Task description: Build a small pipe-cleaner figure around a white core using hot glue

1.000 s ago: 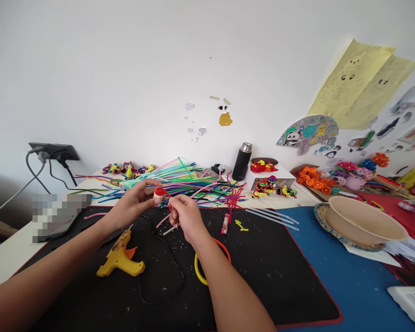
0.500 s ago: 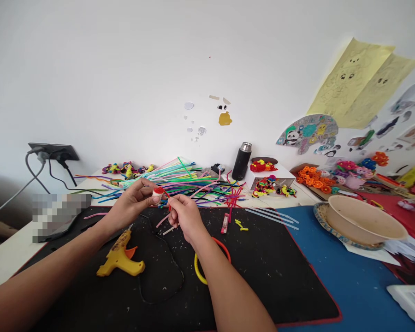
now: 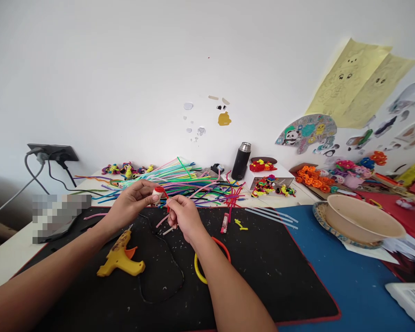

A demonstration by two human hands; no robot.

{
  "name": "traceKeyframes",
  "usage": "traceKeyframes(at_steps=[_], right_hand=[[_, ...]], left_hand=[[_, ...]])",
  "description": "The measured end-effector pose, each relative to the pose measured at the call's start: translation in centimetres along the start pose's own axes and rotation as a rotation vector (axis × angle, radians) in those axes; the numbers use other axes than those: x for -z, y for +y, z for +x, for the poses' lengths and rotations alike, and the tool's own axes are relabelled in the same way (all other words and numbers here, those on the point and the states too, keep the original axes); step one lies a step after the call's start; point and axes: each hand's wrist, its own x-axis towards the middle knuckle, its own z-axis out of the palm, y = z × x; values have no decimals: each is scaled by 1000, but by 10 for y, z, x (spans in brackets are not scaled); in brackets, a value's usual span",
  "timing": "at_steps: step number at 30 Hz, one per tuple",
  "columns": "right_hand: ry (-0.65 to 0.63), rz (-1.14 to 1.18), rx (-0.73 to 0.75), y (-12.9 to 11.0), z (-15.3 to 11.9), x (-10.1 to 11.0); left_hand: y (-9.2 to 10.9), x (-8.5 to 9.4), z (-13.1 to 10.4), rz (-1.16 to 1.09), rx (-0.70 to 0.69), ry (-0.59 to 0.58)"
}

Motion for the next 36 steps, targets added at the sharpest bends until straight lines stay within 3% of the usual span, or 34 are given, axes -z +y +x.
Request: traceKeyframes(at_steps=[25, 36], right_hand=[[-10, -28, -14, 0, 0, 1], [-23, -50, -67, 3, -1, -1]], left_hand=[[-14, 0, 0, 232, -76, 18], [-13, -4, -6, 485, -129, 25]])
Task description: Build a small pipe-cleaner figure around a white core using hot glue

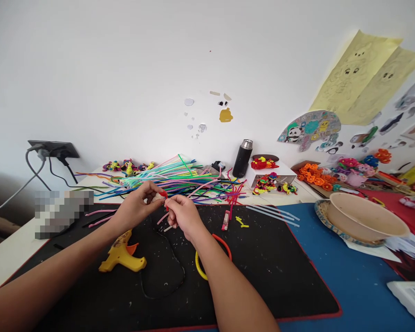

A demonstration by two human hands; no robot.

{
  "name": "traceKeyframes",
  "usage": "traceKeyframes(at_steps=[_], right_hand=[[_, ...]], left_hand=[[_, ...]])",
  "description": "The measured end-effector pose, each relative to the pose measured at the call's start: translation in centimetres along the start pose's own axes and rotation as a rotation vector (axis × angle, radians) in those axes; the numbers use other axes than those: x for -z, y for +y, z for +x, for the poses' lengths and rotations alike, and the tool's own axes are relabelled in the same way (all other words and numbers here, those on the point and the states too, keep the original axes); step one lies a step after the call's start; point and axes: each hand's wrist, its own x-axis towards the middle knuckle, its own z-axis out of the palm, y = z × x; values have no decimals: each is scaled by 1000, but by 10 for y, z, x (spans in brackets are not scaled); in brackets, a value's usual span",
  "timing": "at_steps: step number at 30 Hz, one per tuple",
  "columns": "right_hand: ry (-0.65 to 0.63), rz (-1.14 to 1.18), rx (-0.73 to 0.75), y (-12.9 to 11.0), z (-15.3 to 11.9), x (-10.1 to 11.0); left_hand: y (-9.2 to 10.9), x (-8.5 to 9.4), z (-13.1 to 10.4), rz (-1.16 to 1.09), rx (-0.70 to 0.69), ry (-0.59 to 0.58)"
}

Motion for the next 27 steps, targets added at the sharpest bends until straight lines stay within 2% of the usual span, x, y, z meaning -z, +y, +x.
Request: traceKeyframes(at_steps=[4, 7, 11, 16, 27], right_hand=[[0, 1, -1, 0, 0, 1], [-3, 2, 3, 1, 1, 1], [-8, 4, 10, 2, 2, 2], [9, -10, 1, -1, 0, 1], [12, -4, -4, -1, 1, 2]], left_hand=[[-2, -1, -1, 10, 11, 12], [-3, -1, 1, -98, 57, 11], [2, 1, 4, -276, 122, -59], [5, 4, 5, -440, 265, -135], [11, 5, 7, -791, 525, -114]])
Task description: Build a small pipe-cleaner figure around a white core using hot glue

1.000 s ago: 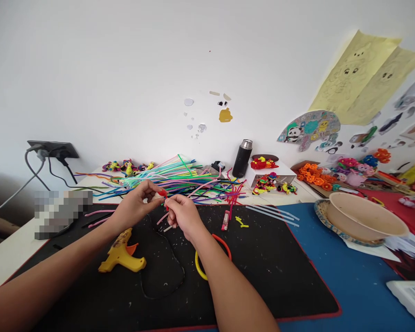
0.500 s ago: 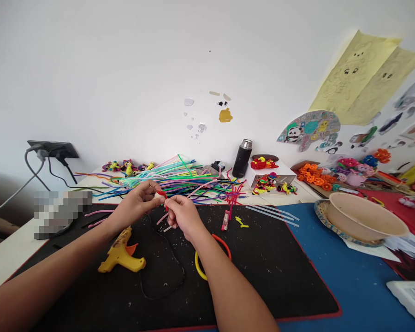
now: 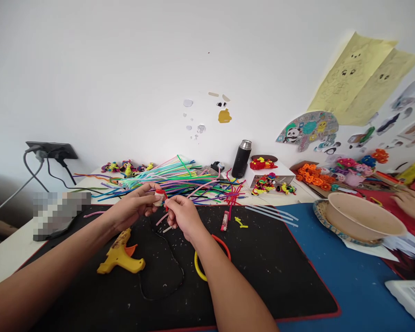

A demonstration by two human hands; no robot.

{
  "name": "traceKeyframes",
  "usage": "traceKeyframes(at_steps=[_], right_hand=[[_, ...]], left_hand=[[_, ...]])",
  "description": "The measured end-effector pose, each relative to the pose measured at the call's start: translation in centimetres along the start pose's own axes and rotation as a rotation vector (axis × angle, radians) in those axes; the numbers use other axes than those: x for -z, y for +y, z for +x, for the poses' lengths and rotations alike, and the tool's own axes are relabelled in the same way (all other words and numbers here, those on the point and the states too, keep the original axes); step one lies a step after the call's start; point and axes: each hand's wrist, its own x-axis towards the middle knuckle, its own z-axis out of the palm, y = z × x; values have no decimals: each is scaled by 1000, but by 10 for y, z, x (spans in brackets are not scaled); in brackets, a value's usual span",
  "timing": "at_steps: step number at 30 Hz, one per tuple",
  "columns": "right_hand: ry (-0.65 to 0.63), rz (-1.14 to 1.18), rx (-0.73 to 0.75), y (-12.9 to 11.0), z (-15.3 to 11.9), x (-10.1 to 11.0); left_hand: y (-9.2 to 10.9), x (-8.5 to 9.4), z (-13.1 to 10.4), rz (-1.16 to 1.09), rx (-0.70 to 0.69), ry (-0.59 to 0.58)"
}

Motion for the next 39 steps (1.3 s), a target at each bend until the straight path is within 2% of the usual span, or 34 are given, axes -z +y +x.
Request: traceKeyframes(at_steps=[7, 12, 18, 24, 39], right_hand=[[7, 7, 7, 3, 2, 1], [13, -4, 7, 3, 1, 2], [26, -11, 15, -1, 0, 1], [48, -7, 36, -4, -1, 1], [35, -6, 32, 0, 0, 2]], left_hand=[[-2, 3, 1, -71, 8, -37], [-4, 5, 1, 3, -52, -82], [-7, 8, 3, 138, -143, -76], [-9, 10, 4, 192, -170, -91], [-12, 6, 4, 331, -186, -23]])
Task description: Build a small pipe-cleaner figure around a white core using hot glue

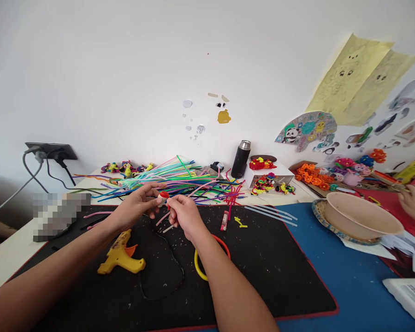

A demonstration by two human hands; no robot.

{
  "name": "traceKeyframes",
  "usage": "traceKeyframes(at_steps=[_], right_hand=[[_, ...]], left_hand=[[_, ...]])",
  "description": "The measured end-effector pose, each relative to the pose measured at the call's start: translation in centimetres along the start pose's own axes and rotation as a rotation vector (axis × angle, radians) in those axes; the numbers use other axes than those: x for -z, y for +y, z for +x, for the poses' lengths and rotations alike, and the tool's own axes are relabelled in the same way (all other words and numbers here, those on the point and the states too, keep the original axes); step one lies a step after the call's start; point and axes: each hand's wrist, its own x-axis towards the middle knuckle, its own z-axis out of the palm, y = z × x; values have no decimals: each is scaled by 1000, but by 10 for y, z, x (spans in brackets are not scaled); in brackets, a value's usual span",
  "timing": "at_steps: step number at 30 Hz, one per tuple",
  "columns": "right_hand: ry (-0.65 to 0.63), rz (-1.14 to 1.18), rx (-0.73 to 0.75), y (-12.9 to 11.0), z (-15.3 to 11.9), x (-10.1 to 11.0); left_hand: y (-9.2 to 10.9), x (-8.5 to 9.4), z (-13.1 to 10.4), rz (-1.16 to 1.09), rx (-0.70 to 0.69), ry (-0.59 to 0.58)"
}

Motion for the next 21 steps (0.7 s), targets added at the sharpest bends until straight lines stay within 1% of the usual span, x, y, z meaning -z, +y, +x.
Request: traceKeyframes(at_steps=[4, 11, 13, 17, 21], right_hand=[[-8, 2, -6, 1, 0, -1], [-15, 0, -15, 2, 0, 0], [-15, 4, -19, 3, 0, -1], [-11, 8, -23, 3, 1, -1], [5, -2, -32, 3, 1, -1]], left_hand=[[-1, -1, -1, 17, 38, -23], [3, -4, -1, -3, 157, -11], [3, -5, -1, -5, 148, -18], [-1, -4, 0, 1, 86, -12], [-5, -2, 1, 69, 36, -32]])
